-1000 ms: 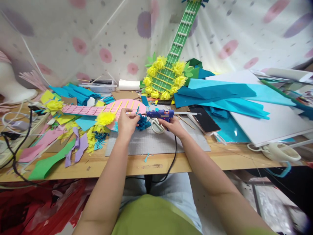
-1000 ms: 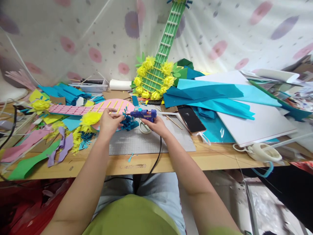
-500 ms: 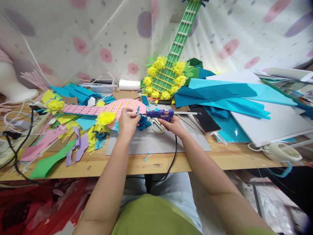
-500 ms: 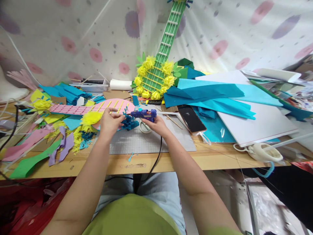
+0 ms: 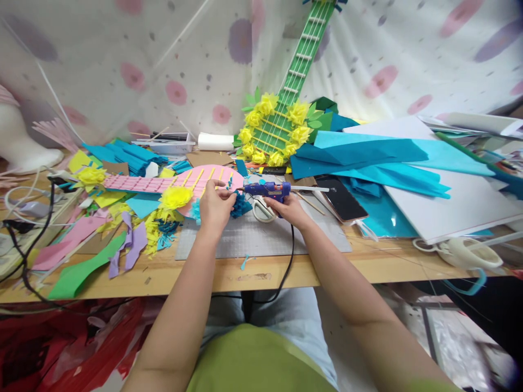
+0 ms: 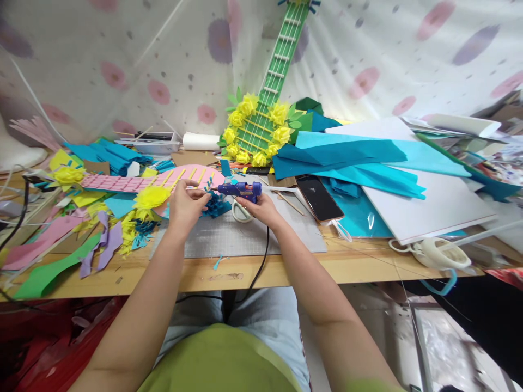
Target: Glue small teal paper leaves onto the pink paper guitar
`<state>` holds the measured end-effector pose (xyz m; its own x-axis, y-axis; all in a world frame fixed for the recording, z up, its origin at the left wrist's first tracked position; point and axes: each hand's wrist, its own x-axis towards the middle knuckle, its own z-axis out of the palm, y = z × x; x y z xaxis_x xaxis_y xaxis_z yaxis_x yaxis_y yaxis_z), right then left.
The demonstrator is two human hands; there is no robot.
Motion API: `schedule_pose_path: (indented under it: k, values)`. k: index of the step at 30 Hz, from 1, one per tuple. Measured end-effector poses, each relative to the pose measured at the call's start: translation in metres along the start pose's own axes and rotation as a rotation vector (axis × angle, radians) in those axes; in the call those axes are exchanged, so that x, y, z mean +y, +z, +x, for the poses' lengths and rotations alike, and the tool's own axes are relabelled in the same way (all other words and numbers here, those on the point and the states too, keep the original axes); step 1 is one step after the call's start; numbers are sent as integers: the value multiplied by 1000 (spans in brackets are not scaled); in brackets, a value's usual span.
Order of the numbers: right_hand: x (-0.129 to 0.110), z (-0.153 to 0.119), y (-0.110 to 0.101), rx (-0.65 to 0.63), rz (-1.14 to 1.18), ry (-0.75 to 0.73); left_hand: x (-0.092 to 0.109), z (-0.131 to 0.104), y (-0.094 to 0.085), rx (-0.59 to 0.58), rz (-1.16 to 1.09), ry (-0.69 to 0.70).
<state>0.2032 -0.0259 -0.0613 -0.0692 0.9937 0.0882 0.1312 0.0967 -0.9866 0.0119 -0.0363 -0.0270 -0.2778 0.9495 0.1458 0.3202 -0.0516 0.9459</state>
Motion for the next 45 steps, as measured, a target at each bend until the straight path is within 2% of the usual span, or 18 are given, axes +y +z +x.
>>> schedule_pose_path:
  k: [3, 5, 9, 11, 13, 16, 20, 26, 28, 29, 33, 35, 39, 45]
  values:
    - [3, 2, -3, 32, -15, 11, -2, -1, 1, -8, -39, 79]
    - [8, 6, -8, 103, -47, 8, -3, -2, 0, 6, -61, 137]
    - [27, 25, -25, 391, -169, 7, -1, 0, -1, 47, -158, 111]
    - [37, 36, -33, 477, -287, 0, 1, 3, -1, 44, -276, 56]
    - [44, 44, -38, 479, -428, 12, 3, 6, -2, 42, -382, 11]
    - [50, 51, -38, 406, -624, 65, 5, 8, -5, 52, -483, -17]
    - [48, 49, -37, 336, -749, 52, 6, 6, -9, 84, -538, -48]
    - [28, 23, -46, 516, -916, -57, 6, 1, -15, 128, -594, -119]
    - [15, 11, -41, 477, -857, -57, 8, -2, -13, 160, -621, -139]
    - [8, 5, -35, 415, -776, -54, 10, -4, -11, 177, -628, -153]
    - [-21, -9, 8, 72, -187, -80, 19, -13, 2, 157, -677, -224]
    - [-32, -10, 32, -44, 93, -39, 22, -17, 7, 120, -717, -259]
    - [-43, -5, 63, -88, 384, 52, 22, -20, 9, 110, -761, -286]
    - [-42, -1, 77, -28, 508, 79, 17, -19, 8, 134, -799, -273]
